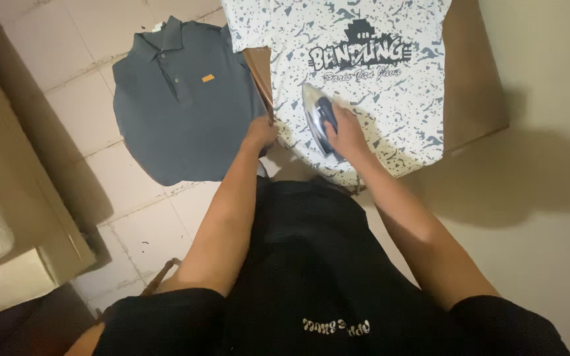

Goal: The person irons a white patterned t-shirt laid flat on a wooden table. They use a handheld iron to smooth the fabric, moving it across the front and sleeves while holding the shirt in place with the other hand. A dark polo shirt remains untouched beside the t-shirt.

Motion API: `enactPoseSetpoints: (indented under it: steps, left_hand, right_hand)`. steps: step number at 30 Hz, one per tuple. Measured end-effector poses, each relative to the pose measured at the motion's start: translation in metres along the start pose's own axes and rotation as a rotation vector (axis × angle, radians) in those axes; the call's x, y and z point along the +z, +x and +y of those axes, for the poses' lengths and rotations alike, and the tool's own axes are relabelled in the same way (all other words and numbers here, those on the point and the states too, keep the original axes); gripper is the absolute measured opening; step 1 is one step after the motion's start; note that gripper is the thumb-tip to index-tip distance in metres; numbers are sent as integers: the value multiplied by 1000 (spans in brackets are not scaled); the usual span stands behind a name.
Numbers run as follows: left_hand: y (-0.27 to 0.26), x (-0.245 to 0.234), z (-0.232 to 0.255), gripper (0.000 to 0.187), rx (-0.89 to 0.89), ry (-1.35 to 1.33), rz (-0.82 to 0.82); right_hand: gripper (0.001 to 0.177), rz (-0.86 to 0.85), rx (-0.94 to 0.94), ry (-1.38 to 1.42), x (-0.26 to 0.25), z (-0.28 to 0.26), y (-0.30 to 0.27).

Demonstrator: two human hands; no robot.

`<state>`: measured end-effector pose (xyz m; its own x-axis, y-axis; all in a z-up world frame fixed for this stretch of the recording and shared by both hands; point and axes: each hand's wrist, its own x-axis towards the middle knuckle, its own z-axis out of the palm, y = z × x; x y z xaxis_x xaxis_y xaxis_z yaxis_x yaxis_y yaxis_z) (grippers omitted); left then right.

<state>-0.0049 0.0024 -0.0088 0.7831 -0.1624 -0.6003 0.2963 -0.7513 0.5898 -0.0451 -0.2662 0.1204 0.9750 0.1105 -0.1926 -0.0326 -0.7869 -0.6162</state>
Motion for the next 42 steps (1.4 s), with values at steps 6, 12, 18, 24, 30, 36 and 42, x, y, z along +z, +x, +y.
enactPoseSetpoints:
  steps: [6,12,18,24,30,36,42]
  left_hand:
    - [7,6,-4,43,-76,-13,-20]
    - [-1,-3,7,37,-65,24,-14]
    - [6,-1,12,38,-153,47,-135]
    - [11,7,-2,40,-58,-64,26]
    - [27,22,-28,39,-34,-41,-29]
    - [17,13,-14,36,-16,-23,12]
    - [-22,-18,29,36,-270,-205,-122]
  right_hand:
    - [57,-154,165,91,-3,-30,21]
    - [53,-16,107,-27,-2,-14,-1]
    - [62,-119,90,180,8,-25,11]
    - [56,-19,13,36,-16,-23,10]
    - [55,-182,-62,93,-13,-24,5]
    - [55,107,-115,41,2,-7,2]
    - [62,-77,-10,112,-8,-21,-3]
